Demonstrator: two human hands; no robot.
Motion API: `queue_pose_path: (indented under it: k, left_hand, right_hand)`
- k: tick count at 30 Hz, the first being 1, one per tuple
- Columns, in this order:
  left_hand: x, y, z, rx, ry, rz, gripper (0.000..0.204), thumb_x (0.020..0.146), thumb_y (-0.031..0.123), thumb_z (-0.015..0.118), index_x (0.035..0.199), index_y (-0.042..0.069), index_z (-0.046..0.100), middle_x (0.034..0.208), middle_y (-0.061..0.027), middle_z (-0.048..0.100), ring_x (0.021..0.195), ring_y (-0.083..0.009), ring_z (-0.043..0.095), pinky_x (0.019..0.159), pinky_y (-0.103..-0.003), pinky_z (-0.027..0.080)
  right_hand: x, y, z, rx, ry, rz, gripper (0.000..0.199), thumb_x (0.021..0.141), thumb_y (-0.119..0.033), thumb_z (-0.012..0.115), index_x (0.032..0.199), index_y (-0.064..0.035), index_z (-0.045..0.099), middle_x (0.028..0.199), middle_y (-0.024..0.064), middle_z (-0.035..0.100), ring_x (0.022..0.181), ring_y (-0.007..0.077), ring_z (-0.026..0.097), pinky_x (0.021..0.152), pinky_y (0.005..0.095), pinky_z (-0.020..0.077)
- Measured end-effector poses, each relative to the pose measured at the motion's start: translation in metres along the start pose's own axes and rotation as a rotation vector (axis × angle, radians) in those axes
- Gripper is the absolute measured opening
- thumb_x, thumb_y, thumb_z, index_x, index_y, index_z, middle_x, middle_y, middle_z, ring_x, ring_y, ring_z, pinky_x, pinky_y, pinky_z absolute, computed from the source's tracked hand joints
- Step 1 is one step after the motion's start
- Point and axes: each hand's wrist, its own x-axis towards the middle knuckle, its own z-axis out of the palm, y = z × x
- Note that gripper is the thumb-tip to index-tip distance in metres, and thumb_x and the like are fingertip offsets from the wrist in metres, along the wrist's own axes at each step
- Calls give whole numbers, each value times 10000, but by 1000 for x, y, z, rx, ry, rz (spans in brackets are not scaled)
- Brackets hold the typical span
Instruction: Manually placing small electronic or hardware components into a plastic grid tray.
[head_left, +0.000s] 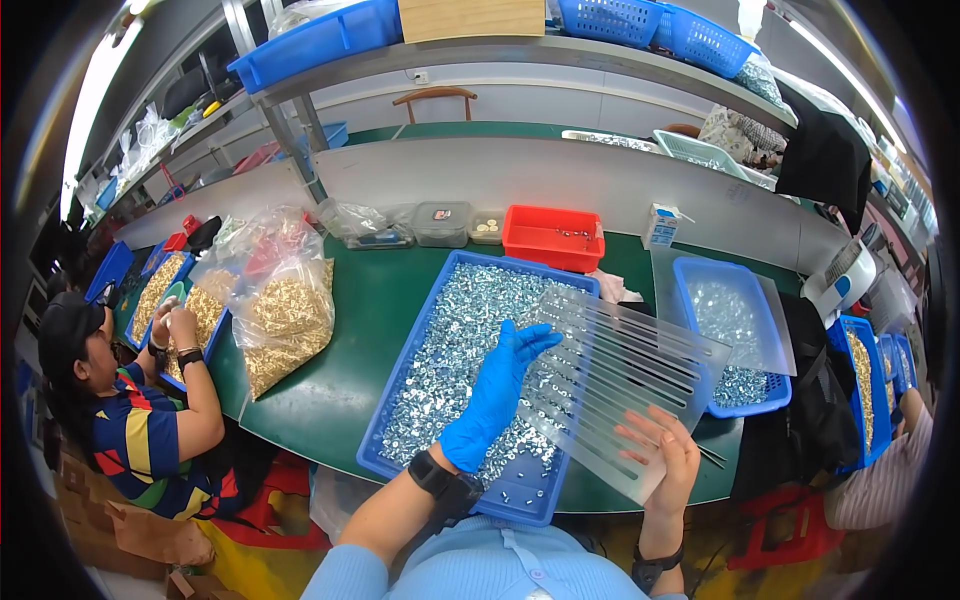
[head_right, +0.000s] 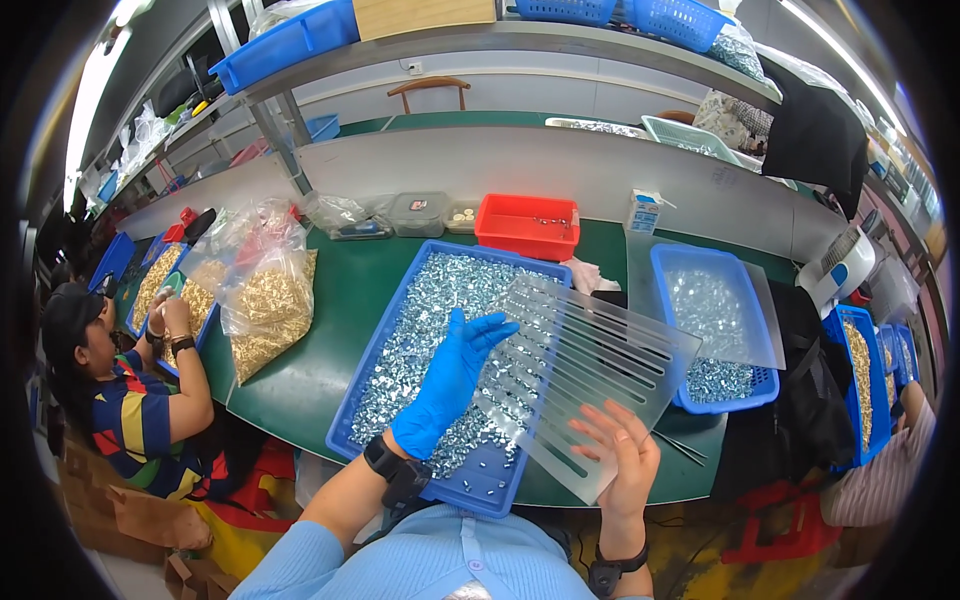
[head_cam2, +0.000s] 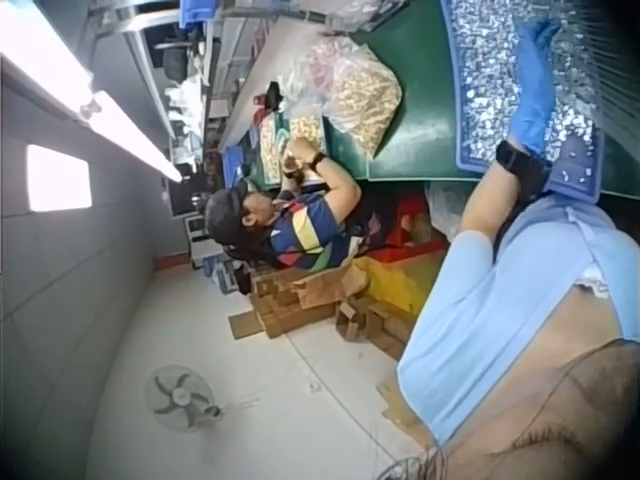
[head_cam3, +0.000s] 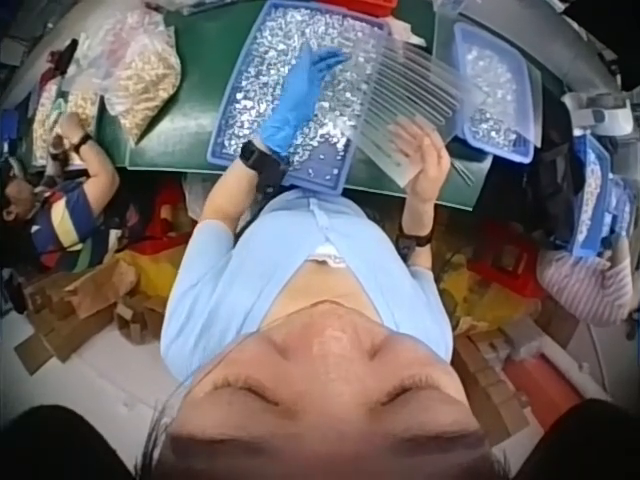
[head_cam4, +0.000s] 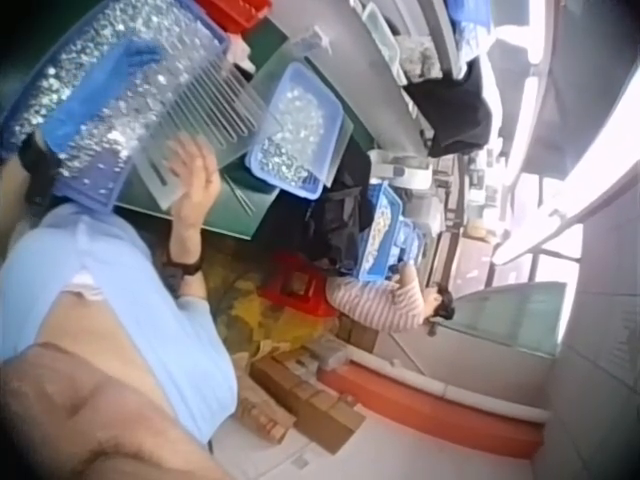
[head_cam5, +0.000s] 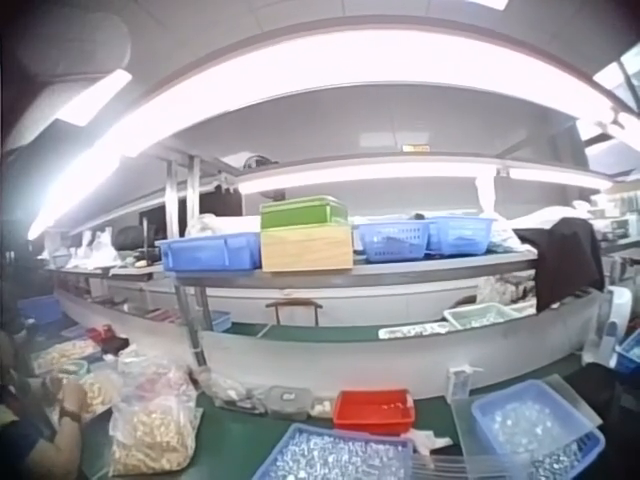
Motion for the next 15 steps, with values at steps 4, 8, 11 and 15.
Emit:
queue_pose_path:
  k: [4,8,11,15]
  left_hand:
    - [44,9,-39,743,-29,146,545,938,457,377,1262,28,469,1254,-157,514,1195,-277,446,1045,-418,273]
    - [75,13,-81,1859,113,299,586,873,526,452,1299,123,462,1366,-185,375,1284,-329,317,1057,-511,194]
    - [75,16,-95,2077,57,315,589,840,534,496,1288,153,476,1381,-197,336,1303,-352,267,1037,-553,189]
    - [65,13,-104,1956,1,435,528,820,470,560,1218,125,522,1287,-193,437,1200,-352,409,973,-499,321]
  right_hand:
    - [0,-3,-2,-7,-18,-10,470,846,-295,506,1161,54,499,1054,253,604,880,321,644,644,305,529]
    - [-3,-12,-7,-45,6,-17,489,840,-317,505,1153,59,503,1038,251,611,852,316,651,626,293,527]
    - [-4,-13,-15,-59,18,-30,497,840,-328,500,1150,61,504,1030,248,614,839,312,654,613,287,525]
    - [-4,-8,-14,-58,34,-34,500,842,-333,490,1149,60,505,1025,243,617,837,307,655,608,280,521]
